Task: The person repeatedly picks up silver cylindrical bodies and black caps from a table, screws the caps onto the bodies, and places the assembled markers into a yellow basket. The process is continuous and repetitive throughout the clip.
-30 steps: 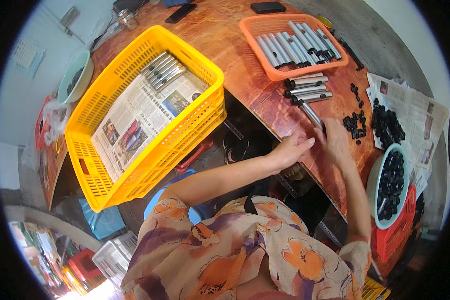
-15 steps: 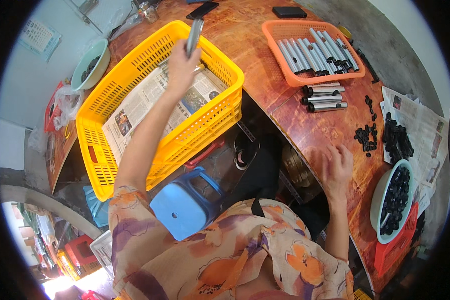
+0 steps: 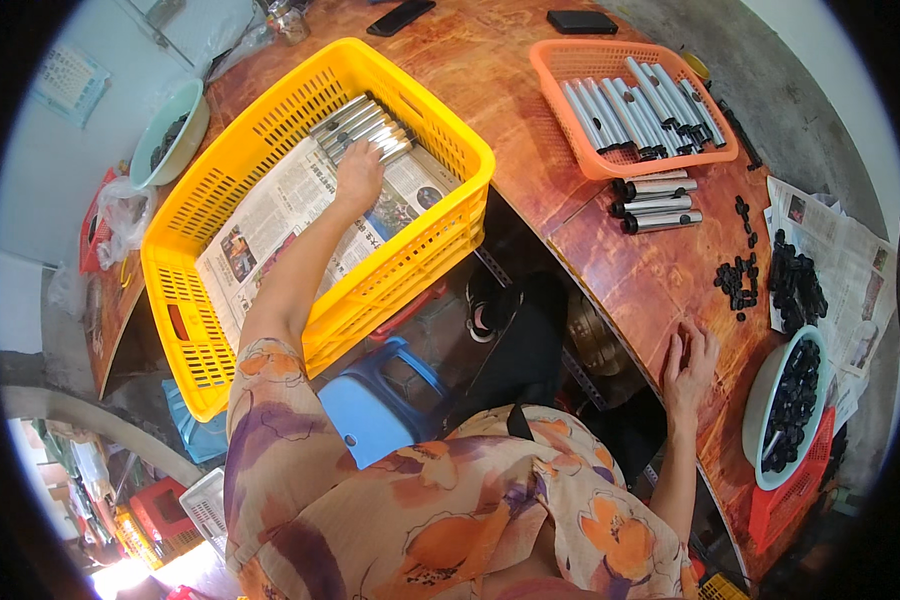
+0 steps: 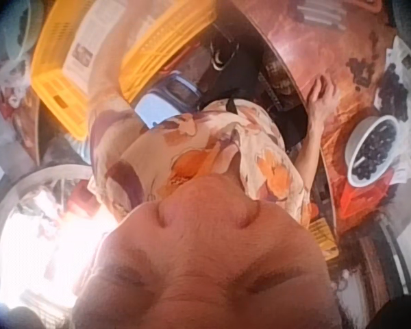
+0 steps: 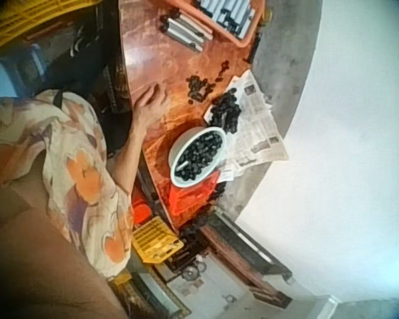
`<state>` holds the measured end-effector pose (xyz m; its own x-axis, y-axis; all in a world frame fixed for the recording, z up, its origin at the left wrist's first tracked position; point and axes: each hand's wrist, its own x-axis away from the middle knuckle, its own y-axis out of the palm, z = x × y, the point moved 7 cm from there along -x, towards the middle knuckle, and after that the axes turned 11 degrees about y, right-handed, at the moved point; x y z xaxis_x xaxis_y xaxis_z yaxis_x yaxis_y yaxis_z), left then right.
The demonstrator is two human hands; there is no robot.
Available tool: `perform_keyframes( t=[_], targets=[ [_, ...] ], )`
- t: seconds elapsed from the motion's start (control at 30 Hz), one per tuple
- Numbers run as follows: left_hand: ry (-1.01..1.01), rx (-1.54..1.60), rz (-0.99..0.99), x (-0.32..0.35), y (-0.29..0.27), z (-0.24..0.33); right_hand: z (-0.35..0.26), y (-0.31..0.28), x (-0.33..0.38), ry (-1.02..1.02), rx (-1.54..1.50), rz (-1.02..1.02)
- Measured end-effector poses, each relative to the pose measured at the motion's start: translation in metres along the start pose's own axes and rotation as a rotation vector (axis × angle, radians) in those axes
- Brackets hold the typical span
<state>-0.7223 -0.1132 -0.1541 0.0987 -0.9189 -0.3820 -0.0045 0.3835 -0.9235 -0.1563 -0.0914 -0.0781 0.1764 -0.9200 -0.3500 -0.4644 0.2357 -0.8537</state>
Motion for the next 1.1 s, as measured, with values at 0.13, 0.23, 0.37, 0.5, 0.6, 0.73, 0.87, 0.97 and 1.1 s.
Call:
perform_keyframes(
  t=[0.13, 0.23, 0.37, 0.5, 0.6, 0.73, 0.87, 0.97, 1.1],
  targets=[
    [-0.069, 0.033, -0.017, 0.001, 0.003, -0.003, -0.002, 0.000, -0.001, 0.001, 0.021, -0.002],
    [-0.182, 0.088, 0.127, 0.006, -0.008, -0.013, -0.003, 0.000, -0.002, -0.010, 0.046, -0.010],
    [-0.816, 0.408, 0.497, 0.034, -0.021, -0.065, -0.005, 0.000, -0.002, -0.021, 0.012, 0.001],
    [-1.131, 0.849, 0.722, 0.061, 0.010, -0.080, -0.004, 0.000, -0.002, -0.002, -0.008, 0.007],
    [-0.982, 1.061, 0.782, 0.057, 0.032, -0.083, -0.003, 0.000, -0.001, -0.012, 0.026, -0.002],
    [-0.973, 1.003, 0.838, 0.048, 0.055, -0.089, -0.003, 0.001, -0.003, -0.007, 0.032, 0.001],
    [-1.036, 1.148, 0.871, 0.052, 0.049, -0.088, -0.001, 0.004, -0.004, 0.053, -0.068, -0.013],
    [-0.970, 1.136, 0.865, 0.051, 0.058, -0.117, 0.001, 0.004, -0.003, 0.038, -0.016, 0.002],
    [-0.859, 1.061, 0.899, 0.043, 0.025, -0.136, 0.008, 0.008, -0.002, 0.063, -0.017, -0.020]
  ],
)
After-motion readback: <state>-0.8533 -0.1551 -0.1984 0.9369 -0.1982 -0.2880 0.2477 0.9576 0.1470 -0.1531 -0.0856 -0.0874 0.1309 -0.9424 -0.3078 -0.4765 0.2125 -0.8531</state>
